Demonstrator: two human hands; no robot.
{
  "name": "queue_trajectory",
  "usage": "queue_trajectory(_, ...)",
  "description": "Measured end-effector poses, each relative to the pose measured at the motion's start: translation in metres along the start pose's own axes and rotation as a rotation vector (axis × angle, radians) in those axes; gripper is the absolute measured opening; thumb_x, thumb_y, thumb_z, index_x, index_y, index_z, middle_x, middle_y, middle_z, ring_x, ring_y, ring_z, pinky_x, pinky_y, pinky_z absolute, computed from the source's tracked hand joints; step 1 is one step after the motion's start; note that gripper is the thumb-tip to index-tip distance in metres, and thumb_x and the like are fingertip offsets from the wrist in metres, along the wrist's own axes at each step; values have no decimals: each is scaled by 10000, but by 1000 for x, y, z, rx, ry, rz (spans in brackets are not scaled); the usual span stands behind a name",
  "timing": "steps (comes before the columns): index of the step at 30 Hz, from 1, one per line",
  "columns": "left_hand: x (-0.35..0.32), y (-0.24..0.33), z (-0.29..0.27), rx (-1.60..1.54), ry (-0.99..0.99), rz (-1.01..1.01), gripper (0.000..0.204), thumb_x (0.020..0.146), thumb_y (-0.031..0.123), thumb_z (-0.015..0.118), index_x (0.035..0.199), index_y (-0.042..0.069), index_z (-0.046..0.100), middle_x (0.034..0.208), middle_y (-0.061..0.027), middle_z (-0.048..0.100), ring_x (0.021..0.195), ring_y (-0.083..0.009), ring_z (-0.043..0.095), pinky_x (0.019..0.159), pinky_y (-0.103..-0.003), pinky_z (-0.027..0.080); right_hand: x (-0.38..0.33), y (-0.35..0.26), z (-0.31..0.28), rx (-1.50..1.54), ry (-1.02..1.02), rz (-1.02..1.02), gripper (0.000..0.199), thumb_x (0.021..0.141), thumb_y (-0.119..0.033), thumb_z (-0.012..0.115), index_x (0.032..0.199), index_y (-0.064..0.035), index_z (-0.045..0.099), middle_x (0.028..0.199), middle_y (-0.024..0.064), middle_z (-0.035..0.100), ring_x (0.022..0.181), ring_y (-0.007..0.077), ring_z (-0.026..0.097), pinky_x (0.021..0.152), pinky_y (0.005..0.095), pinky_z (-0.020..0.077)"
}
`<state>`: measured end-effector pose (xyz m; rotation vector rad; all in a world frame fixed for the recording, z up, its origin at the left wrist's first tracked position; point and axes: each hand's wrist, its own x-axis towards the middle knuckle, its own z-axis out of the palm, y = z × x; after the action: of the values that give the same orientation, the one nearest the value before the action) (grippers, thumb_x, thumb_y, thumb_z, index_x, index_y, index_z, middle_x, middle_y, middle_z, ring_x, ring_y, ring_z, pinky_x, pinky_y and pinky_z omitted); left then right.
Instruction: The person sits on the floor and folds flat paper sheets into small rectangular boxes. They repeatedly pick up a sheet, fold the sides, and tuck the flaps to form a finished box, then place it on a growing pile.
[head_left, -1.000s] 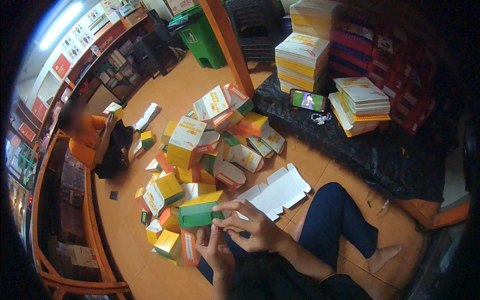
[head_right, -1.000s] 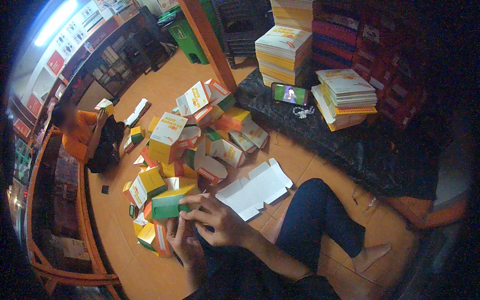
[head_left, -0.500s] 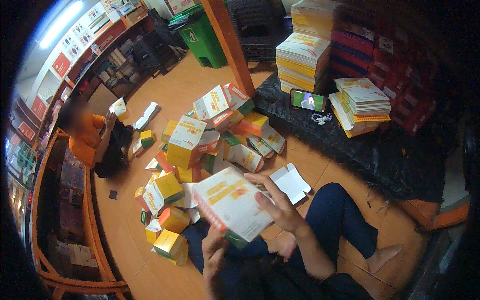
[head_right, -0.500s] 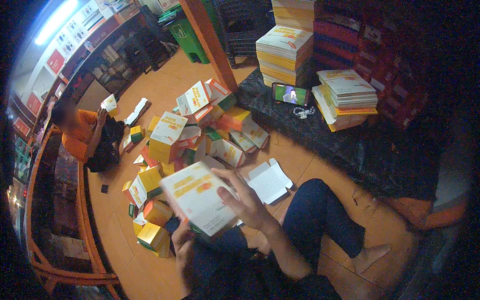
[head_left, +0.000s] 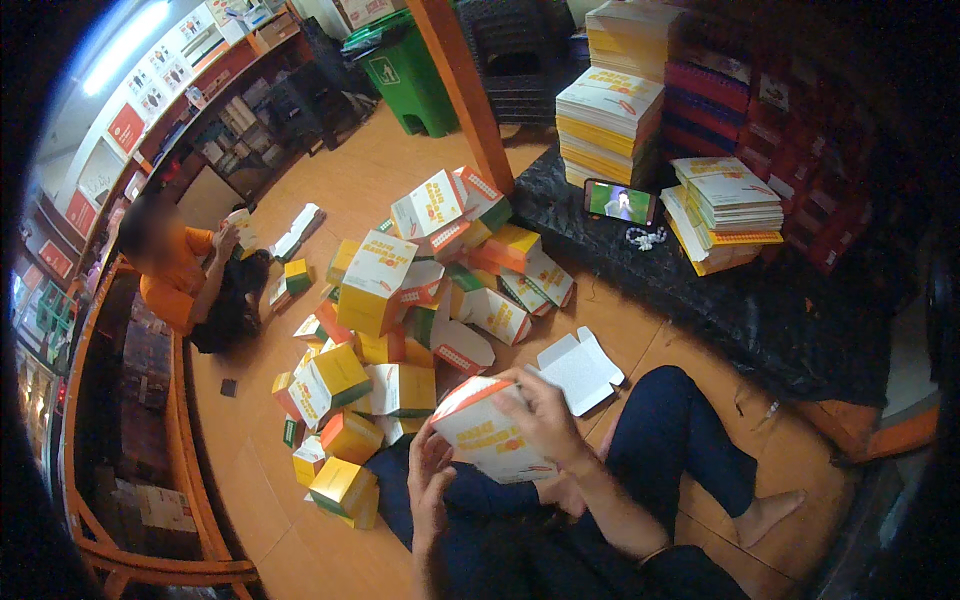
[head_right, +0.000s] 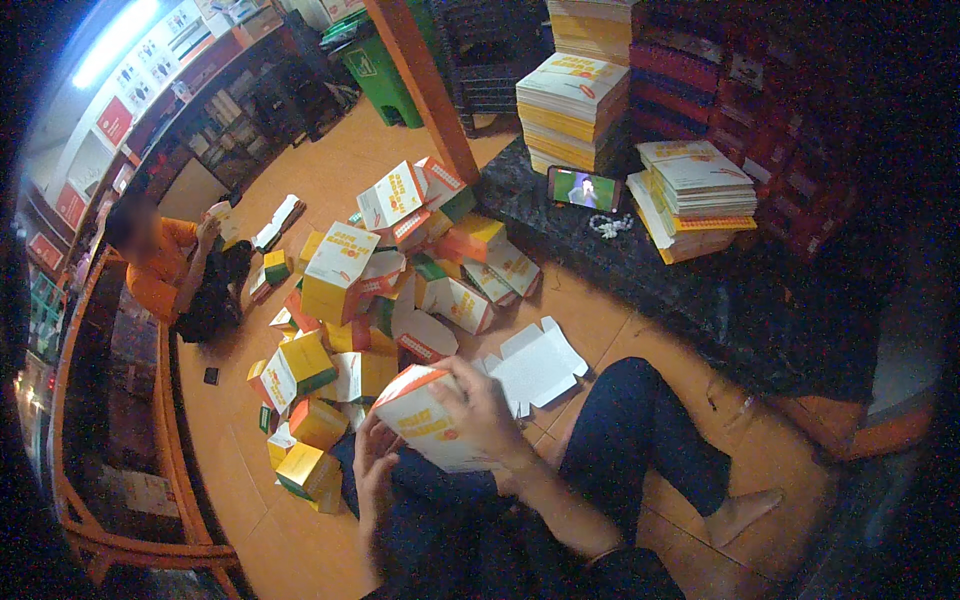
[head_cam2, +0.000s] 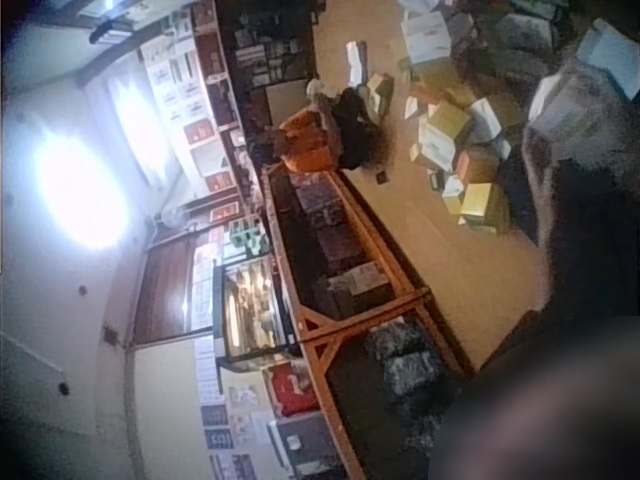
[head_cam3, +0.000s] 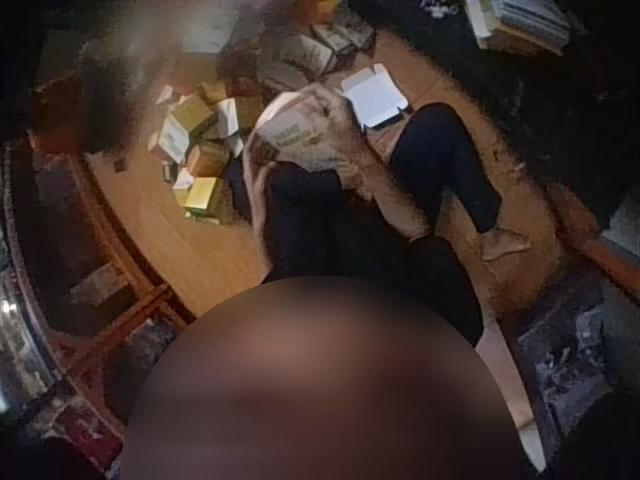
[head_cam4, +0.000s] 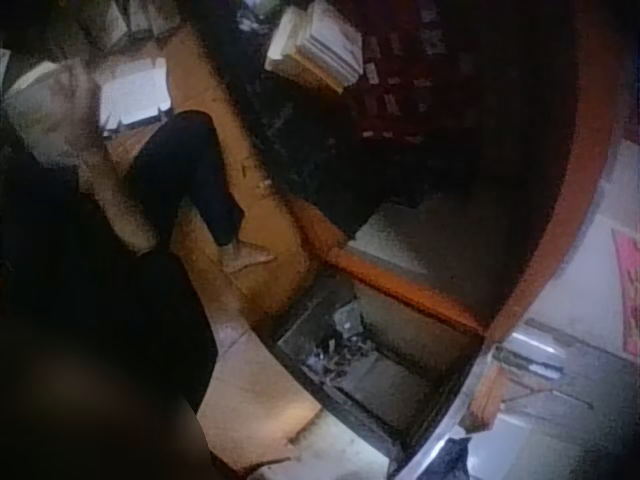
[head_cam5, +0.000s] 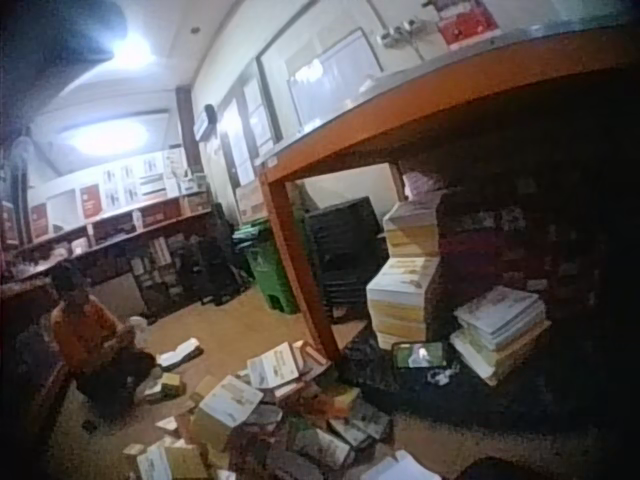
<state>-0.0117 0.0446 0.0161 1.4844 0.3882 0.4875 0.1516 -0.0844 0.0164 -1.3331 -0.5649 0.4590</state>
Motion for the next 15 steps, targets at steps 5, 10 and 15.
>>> queue_trajectory(5, 12, 2, 28, 160, 357, 194, 418, 1035, 188, 553, 1411, 18, 486, 1344, -157, 571, 1214, -219, 559, 1066, -368, 413, -16, -11, 40, -116, 28, -255, 110, 979, -36, 536, 1076, -4, 576, 920, 204, 641, 862, 403, 681, 751, 426, 529)
queue_trajectory(10, 9, 8, 17, 127, 410, 184, 167, 973, 61, 628, 1117, -23, 644, 1059, -89, 696, 966, -163, 649, 904, -303, 500, -9, -13, 35, -221, 25, -364, 115, 950, -8, 586, 1064, -3, 605, 933, 170, 624, 861, 352, 659, 766, 392, 521)
queue_trajectory(15, 14, 2, -1, -119, 398, 178, 196, 892, 27, 666, 1080, -24, 654, 1036, -96, 692, 939, -174, 648, 863, -294, 508, -11, -12, 31, -192, -132, -228, 252, 961, -59, 609, 1205, -41, 550, 1068, 190, 661, 942, 374, 698, 752, 402, 541)
